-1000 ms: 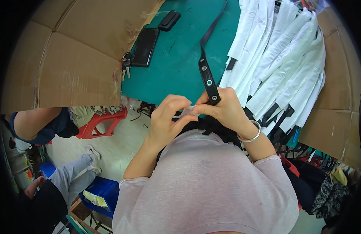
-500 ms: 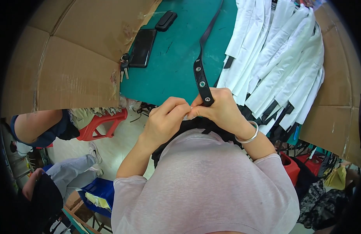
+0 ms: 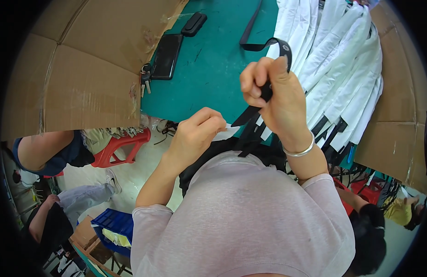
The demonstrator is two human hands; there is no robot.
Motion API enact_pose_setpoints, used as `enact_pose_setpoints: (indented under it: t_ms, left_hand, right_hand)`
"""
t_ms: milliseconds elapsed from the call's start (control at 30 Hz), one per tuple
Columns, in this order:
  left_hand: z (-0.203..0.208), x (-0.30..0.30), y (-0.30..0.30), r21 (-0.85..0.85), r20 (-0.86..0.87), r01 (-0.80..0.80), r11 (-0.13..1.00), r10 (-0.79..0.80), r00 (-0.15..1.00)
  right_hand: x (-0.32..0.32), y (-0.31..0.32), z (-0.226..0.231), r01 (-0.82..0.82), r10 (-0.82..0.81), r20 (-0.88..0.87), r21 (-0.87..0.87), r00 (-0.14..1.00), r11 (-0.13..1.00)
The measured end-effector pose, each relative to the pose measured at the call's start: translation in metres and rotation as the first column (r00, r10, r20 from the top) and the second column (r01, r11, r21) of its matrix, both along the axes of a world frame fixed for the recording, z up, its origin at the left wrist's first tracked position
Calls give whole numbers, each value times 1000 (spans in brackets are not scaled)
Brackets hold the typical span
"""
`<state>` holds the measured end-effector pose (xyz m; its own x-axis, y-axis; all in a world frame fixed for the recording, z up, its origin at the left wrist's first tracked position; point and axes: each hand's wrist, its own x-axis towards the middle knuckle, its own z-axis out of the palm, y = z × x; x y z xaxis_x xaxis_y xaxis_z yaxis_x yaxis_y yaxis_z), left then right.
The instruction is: Organizing white belts with black straps on a factory workbench.
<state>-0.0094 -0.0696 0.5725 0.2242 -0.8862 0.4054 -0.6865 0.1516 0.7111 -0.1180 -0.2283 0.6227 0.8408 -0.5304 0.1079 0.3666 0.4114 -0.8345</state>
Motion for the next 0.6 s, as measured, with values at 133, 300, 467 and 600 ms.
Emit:
enact_pose_setpoints:
  t_ms: [133,300,467,600]
  left_hand:
    - [3,-2,-1,4,-29,27,1000,-27,999]
    - [8,-1,-2,31,-56,35,999,-33,998]
    - [14,12,-9,65,-75,121,991,-116,990]
    - [15,22,-12,287,-538,165,944,16,843]
  right_hand:
    - [4,5,-9,-26,24,-47,-51,999,998]
    - [8,10,-17,-11,-7,-103,-177,995,984]
    - [7,9,-27,-2,-20,-65,-321,998,947]
    - [10,17,-38,-23,-47,-137,-470,990,882]
